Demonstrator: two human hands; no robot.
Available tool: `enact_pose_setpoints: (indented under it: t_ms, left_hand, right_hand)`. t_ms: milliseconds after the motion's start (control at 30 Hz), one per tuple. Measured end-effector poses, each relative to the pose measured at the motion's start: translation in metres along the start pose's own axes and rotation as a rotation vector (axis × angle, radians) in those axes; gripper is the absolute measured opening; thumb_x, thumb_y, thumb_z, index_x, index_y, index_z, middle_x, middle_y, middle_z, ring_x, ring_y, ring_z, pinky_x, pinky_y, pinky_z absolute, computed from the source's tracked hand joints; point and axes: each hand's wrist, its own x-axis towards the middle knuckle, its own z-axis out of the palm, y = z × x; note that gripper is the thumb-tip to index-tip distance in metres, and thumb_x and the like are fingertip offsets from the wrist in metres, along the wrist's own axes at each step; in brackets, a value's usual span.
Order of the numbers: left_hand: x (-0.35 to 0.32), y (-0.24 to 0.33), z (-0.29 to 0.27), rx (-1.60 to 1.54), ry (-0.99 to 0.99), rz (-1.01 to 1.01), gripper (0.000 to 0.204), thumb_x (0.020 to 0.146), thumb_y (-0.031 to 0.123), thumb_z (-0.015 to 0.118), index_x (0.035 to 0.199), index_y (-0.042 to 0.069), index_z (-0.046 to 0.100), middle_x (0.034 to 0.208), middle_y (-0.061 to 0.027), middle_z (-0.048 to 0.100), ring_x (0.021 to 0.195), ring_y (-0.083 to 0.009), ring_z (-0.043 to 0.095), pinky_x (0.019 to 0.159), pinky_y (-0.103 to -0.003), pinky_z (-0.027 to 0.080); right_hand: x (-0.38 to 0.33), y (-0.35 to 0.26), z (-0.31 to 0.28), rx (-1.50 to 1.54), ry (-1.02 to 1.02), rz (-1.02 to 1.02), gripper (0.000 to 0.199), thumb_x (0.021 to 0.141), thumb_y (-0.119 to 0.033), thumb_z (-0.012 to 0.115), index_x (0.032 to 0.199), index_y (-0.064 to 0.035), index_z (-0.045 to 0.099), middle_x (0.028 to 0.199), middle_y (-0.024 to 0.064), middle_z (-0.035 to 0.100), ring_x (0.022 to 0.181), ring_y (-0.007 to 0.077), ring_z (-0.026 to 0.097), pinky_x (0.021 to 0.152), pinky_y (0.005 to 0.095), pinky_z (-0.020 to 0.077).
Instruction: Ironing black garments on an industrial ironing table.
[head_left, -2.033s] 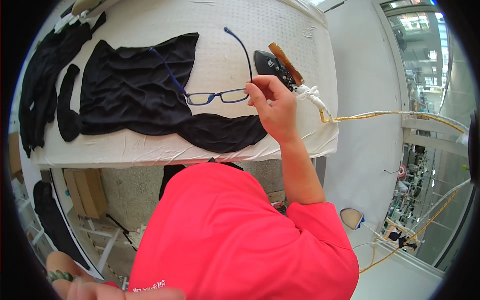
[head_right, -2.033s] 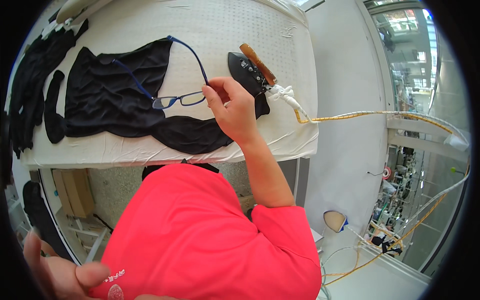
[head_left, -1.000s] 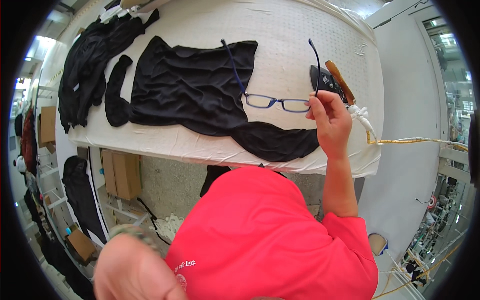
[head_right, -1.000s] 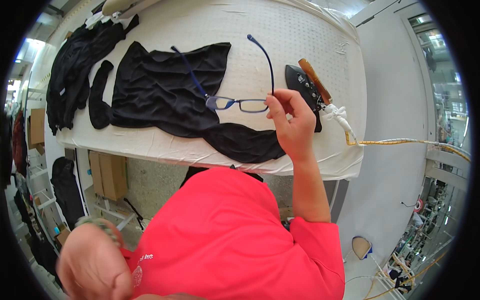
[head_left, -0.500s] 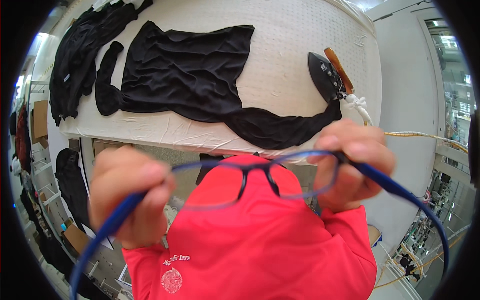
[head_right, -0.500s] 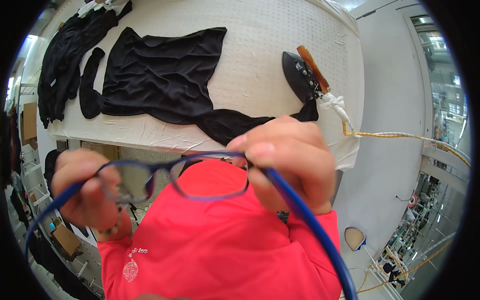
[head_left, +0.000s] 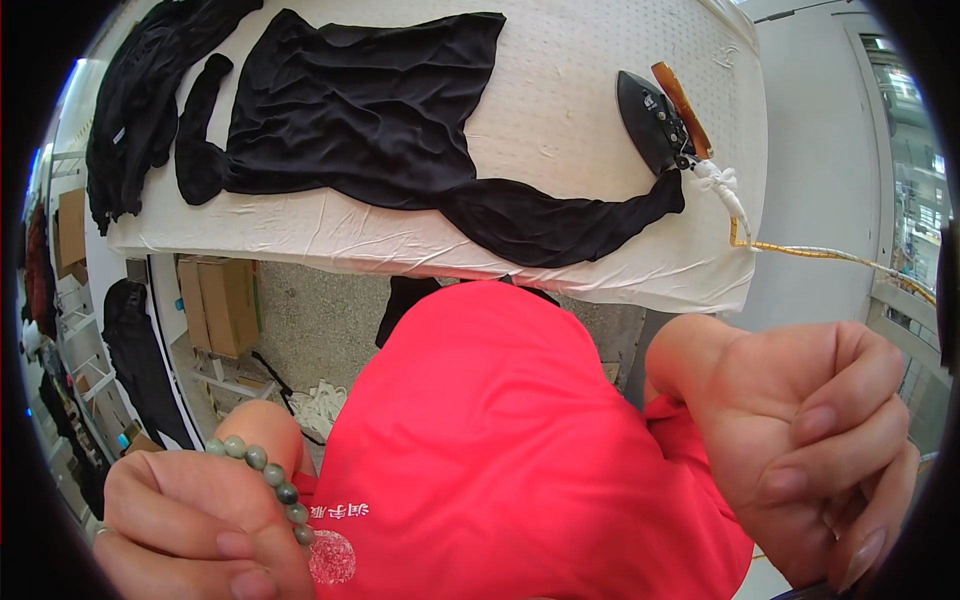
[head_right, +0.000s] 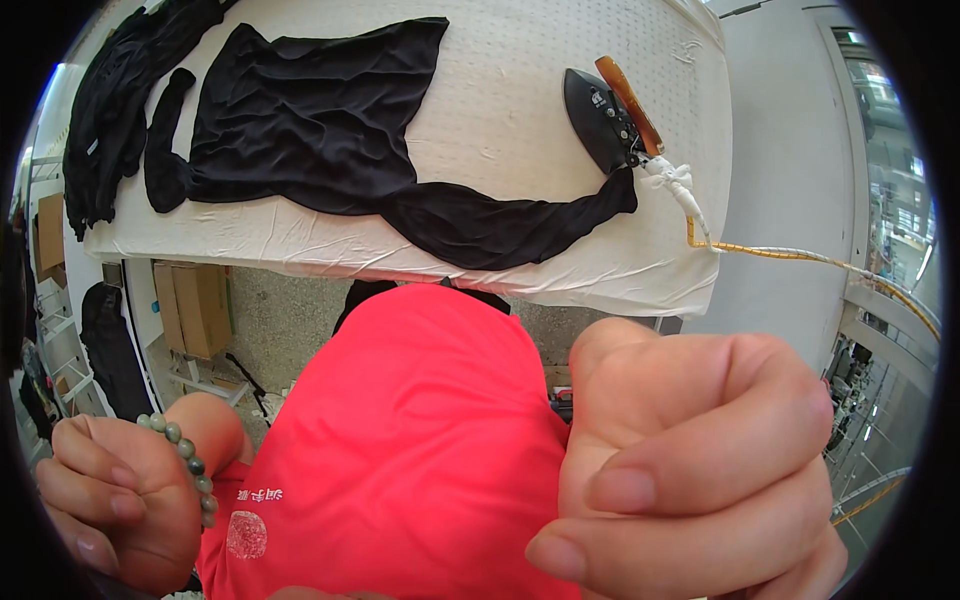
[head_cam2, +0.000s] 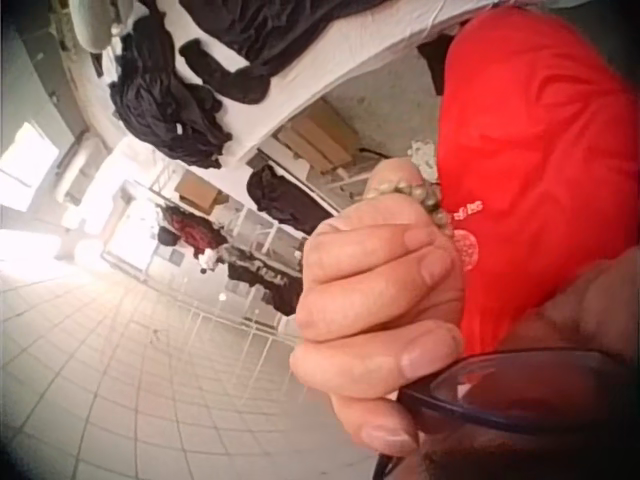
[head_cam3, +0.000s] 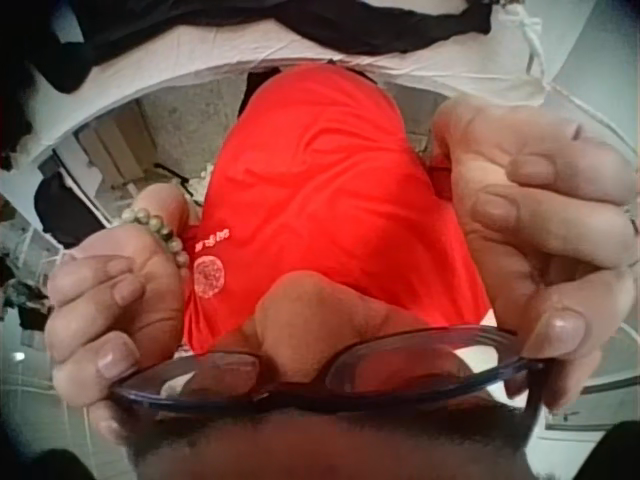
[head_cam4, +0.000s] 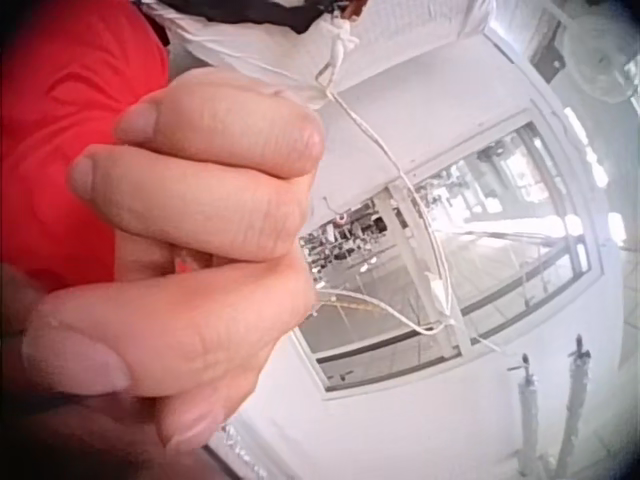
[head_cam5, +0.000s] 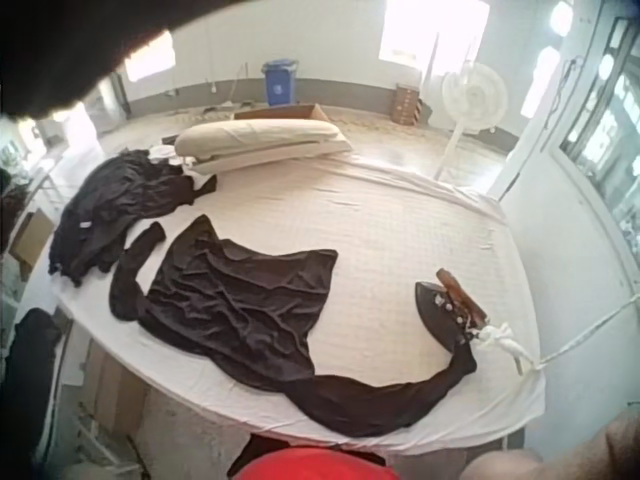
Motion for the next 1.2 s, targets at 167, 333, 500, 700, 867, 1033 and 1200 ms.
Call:
enact_pose_setpoints:
  t_ms: [167,333,500,700,867,1033,1200]
  left_hand:
    - [-0.031,-0.015,0.007,-0.019,0.295,0.031,0.025,0.105,0.03,0.053,0.123,0.013,0.055,0.087,-0.0039,0.056,0.069,-0.0175,0.058,0.059,-0.031,0.048]
    - [-0.094,-0.138,0.01,0.284,0.353,-0.598,0.034,0.105,0.015,0.062,0.133,-0.004,0.06,0.112,-0.013,0.072,0.089,-0.017,0.07,0.08,-0.029,0.056]
    - [-0.246,-0.264,-0.06,-0.212,1.121,-1.411,0.058,0.1,0.011,0.067,0.149,-0.007,0.04,0.132,-0.0217,0.065,0.108,-0.0301,0.071,0.089,-0.04,0.06]
    - [-0.271,-0.328,-0.102,-0.172,1.181,-1.416,0.042,0.098,0.019,0.074,0.13,-0.001,0.055,0.112,-0.0137,0.071,0.084,-0.0192,0.07,0.068,-0.031,0.057]
    - [-0.218,-0.366,-0.129,-0.153,0.949,-1.493,0.023,0.098,0.026,0.076,0.084,0.016,0.061,0.078,0.0004,0.066,0.064,-0.0079,0.059,0.052,-0.024,0.048]
    - [-0.055,-0.378,-0.232,-0.026,0.835,-0.78,0.018,0.102,0.02,0.069,0.09,0.012,0.059,0.09,-0.0004,0.062,0.081,-0.017,0.063,0.074,-0.035,0.059]
    - [0.038,-0.358,-0.344,-0.011,0.884,-0.483,0.023,0.107,0.02,0.059,0.113,-0.003,0.064,0.11,-0.0154,0.071,0.1,-0.0285,0.071,0.087,-0.044,0.063]
  right_hand:
    - [-0.011,0.009,-0.005,-0.036,-0.015,0.093,0.021,0.104,-0.029,0.057,0.113,-0.0222,0.075,0.1,-0.01,0.073,0.064,0.0054,0.057,0.067,0.0243,0.0429]
    - [-0.083,0.086,-0.048,-0.418,-0.266,0.703,0.021,0.097,-0.007,0.069,0.118,-0.0027,0.069,0.099,0.0088,0.075,0.074,0.0123,0.065,0.071,0.0265,0.0519]
    - [-0.217,0.137,-0.149,-1.067,-0.442,1.21,0.049,0.095,-0.025,0.075,0.137,-0.0038,0.061,0.117,0.0136,0.073,0.093,0.0212,0.07,0.085,0.0365,0.0556]
    - [-0.3,0.166,-0.183,-1.157,-0.116,1.466,0.066,0.09,-0.028,0.082,0.139,0.007,0.054,0.11,0.0126,0.069,0.092,0.0189,0.066,0.086,0.0337,0.0544]
    - [-0.251,0.177,-0.156,-0.585,-0.229,1.753,0.038,0.093,-0.024,0.077,0.117,0.0031,0.064,0.095,0.005,0.066,0.083,0.0118,0.063,0.075,0.0284,0.0532]
    - [-0.135,0.175,-0.156,-0.476,0.293,1.223,0.019,0.098,-0.017,0.069,0.107,-0.0002,0.066,0.096,0.0075,0.068,0.083,0.0146,0.067,0.077,0.0303,0.0582]
    - [-0.064,0.155,-0.169,-0.132,0.694,0.924,0.027,0.101,-0.014,0.059,0.117,0.0055,0.066,0.119,0.0204,0.071,0.112,0.0295,0.069,0.098,0.0395,0.0577]
